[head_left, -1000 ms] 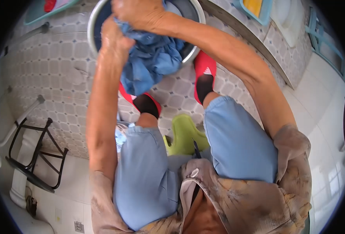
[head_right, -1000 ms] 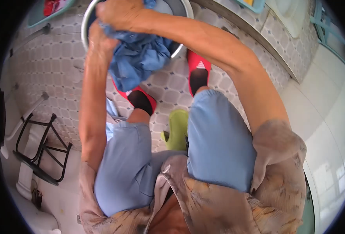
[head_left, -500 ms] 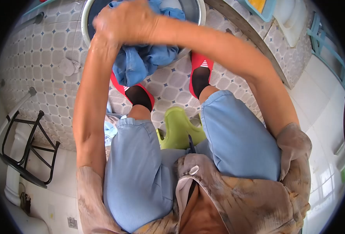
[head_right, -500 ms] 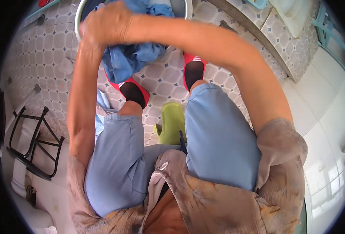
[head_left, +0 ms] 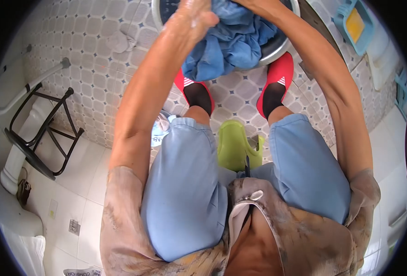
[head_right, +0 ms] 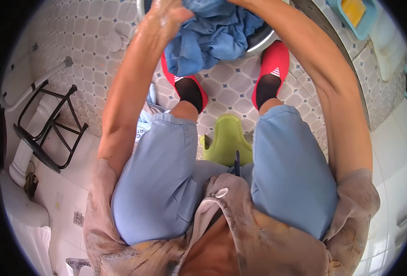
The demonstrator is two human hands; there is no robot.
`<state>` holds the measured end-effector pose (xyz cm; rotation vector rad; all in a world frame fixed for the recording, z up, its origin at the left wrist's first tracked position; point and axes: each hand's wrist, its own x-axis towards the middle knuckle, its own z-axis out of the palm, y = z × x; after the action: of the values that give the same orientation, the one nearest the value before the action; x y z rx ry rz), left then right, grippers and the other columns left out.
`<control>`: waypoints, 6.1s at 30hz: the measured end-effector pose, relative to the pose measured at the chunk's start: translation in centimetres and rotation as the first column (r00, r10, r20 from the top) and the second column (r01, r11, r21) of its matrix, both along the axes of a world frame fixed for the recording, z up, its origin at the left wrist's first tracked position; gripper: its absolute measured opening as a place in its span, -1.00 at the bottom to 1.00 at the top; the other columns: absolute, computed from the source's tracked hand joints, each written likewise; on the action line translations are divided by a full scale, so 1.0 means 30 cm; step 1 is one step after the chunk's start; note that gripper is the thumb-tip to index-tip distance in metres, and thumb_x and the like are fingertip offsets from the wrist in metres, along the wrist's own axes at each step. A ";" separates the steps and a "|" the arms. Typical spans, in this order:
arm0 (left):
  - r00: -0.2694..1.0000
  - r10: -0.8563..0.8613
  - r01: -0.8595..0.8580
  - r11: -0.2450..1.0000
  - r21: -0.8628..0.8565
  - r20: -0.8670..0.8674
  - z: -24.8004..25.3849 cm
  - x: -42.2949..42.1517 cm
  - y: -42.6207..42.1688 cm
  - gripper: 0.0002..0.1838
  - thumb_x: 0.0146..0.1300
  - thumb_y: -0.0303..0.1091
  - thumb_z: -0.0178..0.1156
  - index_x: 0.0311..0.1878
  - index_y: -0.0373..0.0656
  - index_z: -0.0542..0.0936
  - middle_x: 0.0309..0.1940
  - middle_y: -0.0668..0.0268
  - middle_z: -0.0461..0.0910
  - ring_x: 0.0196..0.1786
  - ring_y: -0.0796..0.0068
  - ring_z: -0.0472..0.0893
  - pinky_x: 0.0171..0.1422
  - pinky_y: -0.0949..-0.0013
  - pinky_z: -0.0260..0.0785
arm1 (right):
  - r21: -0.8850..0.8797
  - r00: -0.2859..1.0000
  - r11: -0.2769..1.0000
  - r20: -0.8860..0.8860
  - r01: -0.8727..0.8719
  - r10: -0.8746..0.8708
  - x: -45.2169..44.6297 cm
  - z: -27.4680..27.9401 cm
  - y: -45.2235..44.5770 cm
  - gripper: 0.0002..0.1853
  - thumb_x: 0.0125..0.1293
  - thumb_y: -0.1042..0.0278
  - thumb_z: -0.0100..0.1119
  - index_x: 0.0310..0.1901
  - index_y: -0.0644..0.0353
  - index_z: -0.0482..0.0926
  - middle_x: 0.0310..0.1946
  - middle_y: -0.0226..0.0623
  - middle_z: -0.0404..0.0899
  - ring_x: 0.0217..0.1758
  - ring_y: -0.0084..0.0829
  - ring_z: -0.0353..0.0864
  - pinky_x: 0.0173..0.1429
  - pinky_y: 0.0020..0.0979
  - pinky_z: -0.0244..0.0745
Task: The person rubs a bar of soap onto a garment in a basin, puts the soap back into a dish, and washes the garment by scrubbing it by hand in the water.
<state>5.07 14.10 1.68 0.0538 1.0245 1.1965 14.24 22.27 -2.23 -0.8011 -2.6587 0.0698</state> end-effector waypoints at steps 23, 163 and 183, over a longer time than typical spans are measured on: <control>0.968 0.053 -0.050 0.999 -0.019 0.245 -0.223 -0.111 -0.010 -0.75 0.40 -0.14 0.02 -0.30 -0.07 0.55 -0.45 0.32 0.58 -0.34 0.50 0.60 -0.20 0.39 0.46 | -0.228 0.996 0.970 0.003 -0.088 0.091 0.005 0.123 -0.158 -0.87 0.12 0.29 0.15 -0.35 0.13 0.50 -0.52 -0.12 0.60 -0.50 -0.10 0.67 -0.51 -0.11 0.55; 0.995 0.091 -0.084 0.984 -0.160 0.042 -0.040 0.027 -0.035 -0.74 0.35 -0.11 0.01 -0.22 -0.05 0.58 -0.33 0.34 0.61 -0.20 0.45 0.61 -0.08 0.28 0.48 | -0.493 0.965 0.851 -0.079 0.179 -0.249 0.016 0.118 -0.103 -0.83 0.16 0.21 0.13 -0.42 0.11 0.56 -0.51 -0.06 0.61 -0.42 -0.08 0.67 -0.38 -0.13 0.56; 0.924 0.159 -0.193 0.979 0.066 0.348 0.010 -0.103 0.012 -0.64 0.39 -0.24 0.10 0.18 -0.15 0.48 0.09 0.20 0.58 0.13 0.23 0.58 0.29 0.12 0.40 | -0.882 0.960 0.471 -0.141 -0.010 -0.244 0.185 0.147 -0.015 -0.03 0.02 -0.12 0.42 0.34 0.33 0.25 0.25 0.06 0.37 0.33 -0.18 0.36 0.39 -0.28 0.22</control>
<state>1.97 14.46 1.98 -0.1677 0.6732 1.3647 19.78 21.82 2.18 -1.1478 -2.1647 1.5237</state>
